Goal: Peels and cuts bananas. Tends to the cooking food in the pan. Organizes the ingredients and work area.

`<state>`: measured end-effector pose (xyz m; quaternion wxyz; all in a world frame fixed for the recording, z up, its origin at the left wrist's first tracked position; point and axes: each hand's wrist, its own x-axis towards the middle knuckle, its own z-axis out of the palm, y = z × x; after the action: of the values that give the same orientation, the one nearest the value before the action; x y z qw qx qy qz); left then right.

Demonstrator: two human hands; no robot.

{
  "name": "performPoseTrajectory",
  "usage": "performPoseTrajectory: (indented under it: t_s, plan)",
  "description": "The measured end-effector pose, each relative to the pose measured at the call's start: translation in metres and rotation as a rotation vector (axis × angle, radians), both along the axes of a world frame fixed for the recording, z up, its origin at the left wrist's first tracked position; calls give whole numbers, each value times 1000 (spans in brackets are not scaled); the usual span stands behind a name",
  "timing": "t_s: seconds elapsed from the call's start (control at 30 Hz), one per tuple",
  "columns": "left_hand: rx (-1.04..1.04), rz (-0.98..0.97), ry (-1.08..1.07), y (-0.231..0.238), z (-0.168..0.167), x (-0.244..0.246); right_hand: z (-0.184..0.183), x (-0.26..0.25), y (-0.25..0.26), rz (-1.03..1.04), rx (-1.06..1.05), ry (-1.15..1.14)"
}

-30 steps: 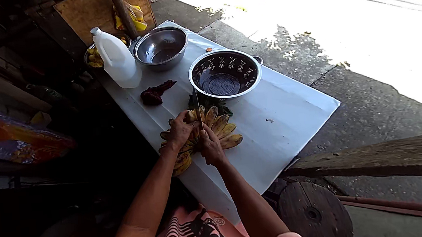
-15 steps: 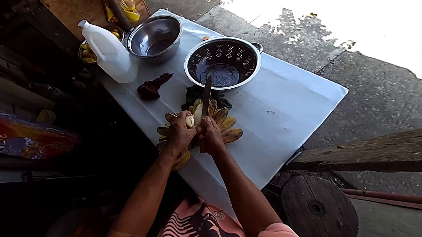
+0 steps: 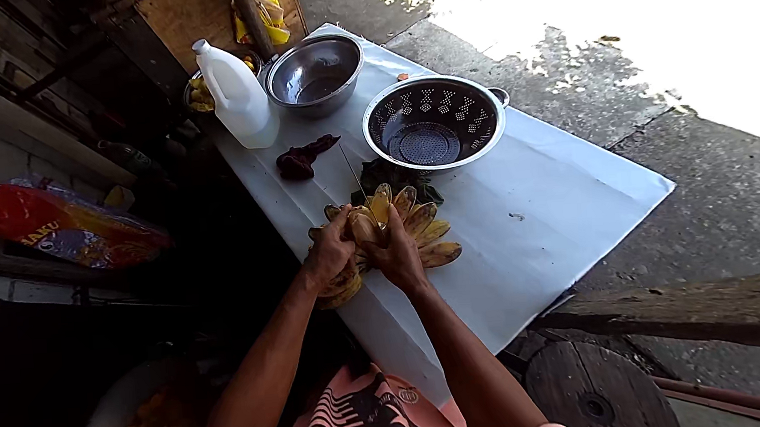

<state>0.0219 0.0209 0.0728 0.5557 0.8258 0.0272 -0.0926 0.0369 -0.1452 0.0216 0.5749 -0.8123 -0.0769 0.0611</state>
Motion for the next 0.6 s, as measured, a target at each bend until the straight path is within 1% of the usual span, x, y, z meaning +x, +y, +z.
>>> performPoseTrajectory:
  t_s: [0.03,0.07,0.13,0.2,0.23,0.27,0.33,0.37,0.43,0.5,0.57,0.6]
  plan:
    - [45,-12,-5,0,3,-3,6,-4,-6,19,68,35]
    - [59,38,-14,-1,4,-6,12,-6,-13,46,176,94]
    - [6,281,-27,-10,5,-2,29,3,-26,59,449,242]
    - [-159,472,97,-18,9,11,45,32,-37,-14,617,296]
    - [-208,533,163,-22,10,16,49,51,-40,-70,665,282]
    - [-199,556,206,-25,9,21,53,68,-45,-116,671,268]
    - [-110,511,224,-25,1,29,61,87,-53,-154,605,291]
    - [-70,477,210,-23,-4,31,61,85,-55,-143,553,299]
    - [-59,421,184,-20,-6,30,49,62,-53,-50,433,261]
    - [-83,398,178,-16,-5,30,27,36,-47,57,218,155]
    - [-89,384,186,-12,-5,30,8,10,-44,123,-80,16]
    - [-81,370,190,-10,-6,30,5,-3,-44,139,-220,-60]
